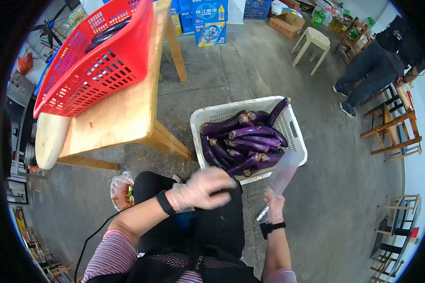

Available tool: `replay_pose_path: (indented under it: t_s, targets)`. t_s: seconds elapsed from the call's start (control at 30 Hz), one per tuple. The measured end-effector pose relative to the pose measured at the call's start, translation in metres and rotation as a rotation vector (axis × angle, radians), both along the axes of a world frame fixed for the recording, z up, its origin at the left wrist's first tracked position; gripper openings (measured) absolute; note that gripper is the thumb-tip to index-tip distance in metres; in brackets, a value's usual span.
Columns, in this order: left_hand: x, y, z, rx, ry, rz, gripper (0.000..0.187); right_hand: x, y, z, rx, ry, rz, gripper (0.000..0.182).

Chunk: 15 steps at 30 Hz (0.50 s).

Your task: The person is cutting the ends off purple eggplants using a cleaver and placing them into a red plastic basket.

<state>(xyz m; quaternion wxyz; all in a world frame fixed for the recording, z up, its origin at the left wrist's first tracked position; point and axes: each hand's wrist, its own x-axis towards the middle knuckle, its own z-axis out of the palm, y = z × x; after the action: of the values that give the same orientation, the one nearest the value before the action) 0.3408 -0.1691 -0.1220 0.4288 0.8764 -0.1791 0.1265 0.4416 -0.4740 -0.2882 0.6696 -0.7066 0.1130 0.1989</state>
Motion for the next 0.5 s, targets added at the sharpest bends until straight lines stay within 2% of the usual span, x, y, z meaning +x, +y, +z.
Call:
replay_pose_path:
  t_s: [0.07,0.17,0.23,0.27,0.3,0.33,0.37,0.43,0.47,0.5]
  targets:
    - [0.007,-0.025,-0.013,0.15,-0.067,-0.317,0.043,0.007,-0.014,0.023,-0.085,-0.012,-0.068,0.018]
    - [0.013,-0.044,-0.067,0.433,-0.011,-0.482,0.015,0.01,-0.025,0.046,-0.146,-0.053,-0.144,0.019]
    - [0.038,-0.023,-0.067,0.464,-0.004,-0.099,0.005,0.002,-0.034,0.049,-0.149,-0.085,-0.169,0.02]
    - [0.054,-0.011,-0.08,0.32,-0.118,0.189,0.008,-0.004,-0.037,0.049,-0.123,-0.083,-0.156,0.021]
    - [0.062,0.002,-0.096,0.314,0.032,0.389,0.005,-0.009,-0.036,0.049,-0.098,-0.082,-0.138,0.023]
    - [0.063,0.014,-0.109,0.293,0.102,0.569,0.012,-0.01,-0.029,0.049,-0.113,0.004,-0.17,0.023]
    - [0.056,0.02,-0.122,0.32,0.374,0.66,0.025,-0.011,-0.017,0.043,-0.096,0.007,-0.174,0.023]
    - [0.031,0.017,-0.15,0.421,0.645,0.778,0.032,-0.005,-0.003,0.009,-0.091,0.077,-0.086,0.024]
    - [0.014,0.023,-0.223,0.001,0.853,0.765,0.034,-0.003,0.004,-0.016,-0.072,0.125,-0.054,0.025]
    - [0.009,0.028,-0.235,-0.395,1.038,0.819,0.036,-0.001,0.016,-0.034,-0.052,0.171,-0.019,0.026]
